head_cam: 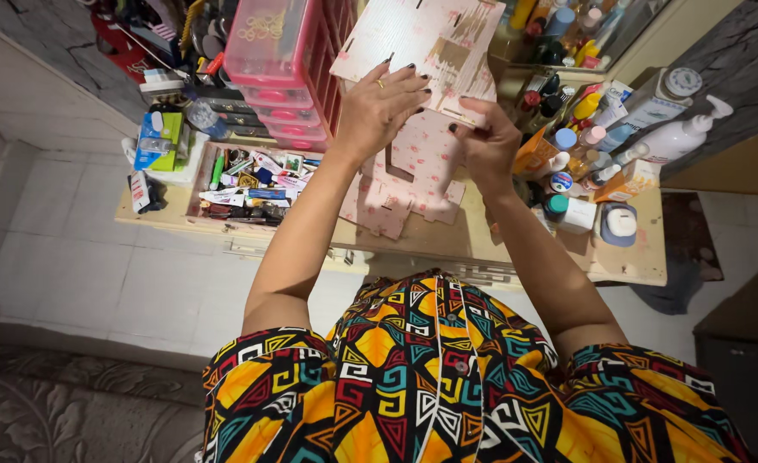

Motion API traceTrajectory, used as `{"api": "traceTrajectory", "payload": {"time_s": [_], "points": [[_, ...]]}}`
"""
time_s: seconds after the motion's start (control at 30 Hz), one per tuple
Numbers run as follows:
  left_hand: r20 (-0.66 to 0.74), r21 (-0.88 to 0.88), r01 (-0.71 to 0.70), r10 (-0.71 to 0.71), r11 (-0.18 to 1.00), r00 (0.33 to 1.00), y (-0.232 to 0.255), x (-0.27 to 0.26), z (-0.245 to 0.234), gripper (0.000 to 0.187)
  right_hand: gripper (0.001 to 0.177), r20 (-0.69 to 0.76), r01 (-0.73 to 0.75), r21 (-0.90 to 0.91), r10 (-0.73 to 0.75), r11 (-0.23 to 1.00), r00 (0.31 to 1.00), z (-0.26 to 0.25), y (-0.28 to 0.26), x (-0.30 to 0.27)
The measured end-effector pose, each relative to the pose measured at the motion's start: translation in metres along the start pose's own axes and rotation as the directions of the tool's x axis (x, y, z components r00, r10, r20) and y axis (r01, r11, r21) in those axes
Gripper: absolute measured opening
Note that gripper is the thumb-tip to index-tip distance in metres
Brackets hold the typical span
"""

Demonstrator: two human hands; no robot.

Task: The person assembles small pink floral-patterned cardboard boxes by folding the flat pieces and inserting tabs into slots. They handle multiple pieces, aligning edges and securing the structure on a cluttered countertop.

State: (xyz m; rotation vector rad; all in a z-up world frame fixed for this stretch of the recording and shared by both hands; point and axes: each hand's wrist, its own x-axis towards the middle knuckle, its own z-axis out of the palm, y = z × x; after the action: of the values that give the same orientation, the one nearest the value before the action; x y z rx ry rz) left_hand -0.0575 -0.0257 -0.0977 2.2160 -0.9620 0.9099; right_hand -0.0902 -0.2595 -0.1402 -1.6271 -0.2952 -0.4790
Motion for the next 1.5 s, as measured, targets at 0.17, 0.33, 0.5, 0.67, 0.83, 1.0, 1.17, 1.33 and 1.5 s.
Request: {"api": "traceTrajectory", "payload": {"time_s": [0.17,0.33,0.5,0.67,0.83,1.0,1.17,1.33,1.5], "points": [[-0.035,0.037,-0.058,0.059,0.998,0.998,-0.003,0.002,0.001,0.020,0.038,-0.018,0.006,0.050,-0.005,0.999,1.000,0.001,-0.003,0.001],[-0.045,0.019,-0.083,0.084,0.996,0.995,-0.004,0.006,-0.003,0.019,0.040,-0.042,0.002,0.005,-0.002,1.000,0.999,0.002,-0.004,0.005],[-0.032,0.035,-0.084,0.085,0.996,0.996,-0.006,0.003,-0.005,0.019,0.040,-0.031,-0.053,0.176,0.059,0.983,0.998,0.001,-0.006,0.000],[-0.010,-0.044,-0.096,0.096,0.994,0.995,-0.008,0.000,-0.003,0.027,0.039,-0.041,-0.023,0.182,0.030,0.983,0.999,-0.001,0.001,-0.004],[-0.032,-0.139,-0.055,0.051,0.989,0.998,-0.005,0.003,-0.002,0.029,0.043,0.005,0.007,0.081,-0.008,0.997,1.000,-0.013,0.006,0.000],[-0.248,-0.054,0.058,-0.070,0.997,0.966,-0.008,-0.015,-0.008,0.044,0.042,0.092,-0.009,0.149,-0.005,0.989,0.996,-0.029,0.000,0.003],[-0.434,-0.624,0.398,-0.722,0.672,0.539,-0.042,-0.026,0.002,0.040,0.037,0.056,-0.189,0.240,0.181,0.952,0.982,-0.027,-0.009,0.005],[0.095,-0.877,0.450,-0.857,0.169,0.507,-0.073,-0.028,0.010,0.042,0.037,0.064,-0.119,0.208,0.108,0.971,0.992,-0.025,-0.011,0.007],[0.084,-0.897,0.417,-0.872,0.145,0.483,-0.067,-0.026,0.009,0.034,0.037,0.073,-0.120,0.172,0.109,0.978,0.991,-0.028,-0.010,0.006]]}}
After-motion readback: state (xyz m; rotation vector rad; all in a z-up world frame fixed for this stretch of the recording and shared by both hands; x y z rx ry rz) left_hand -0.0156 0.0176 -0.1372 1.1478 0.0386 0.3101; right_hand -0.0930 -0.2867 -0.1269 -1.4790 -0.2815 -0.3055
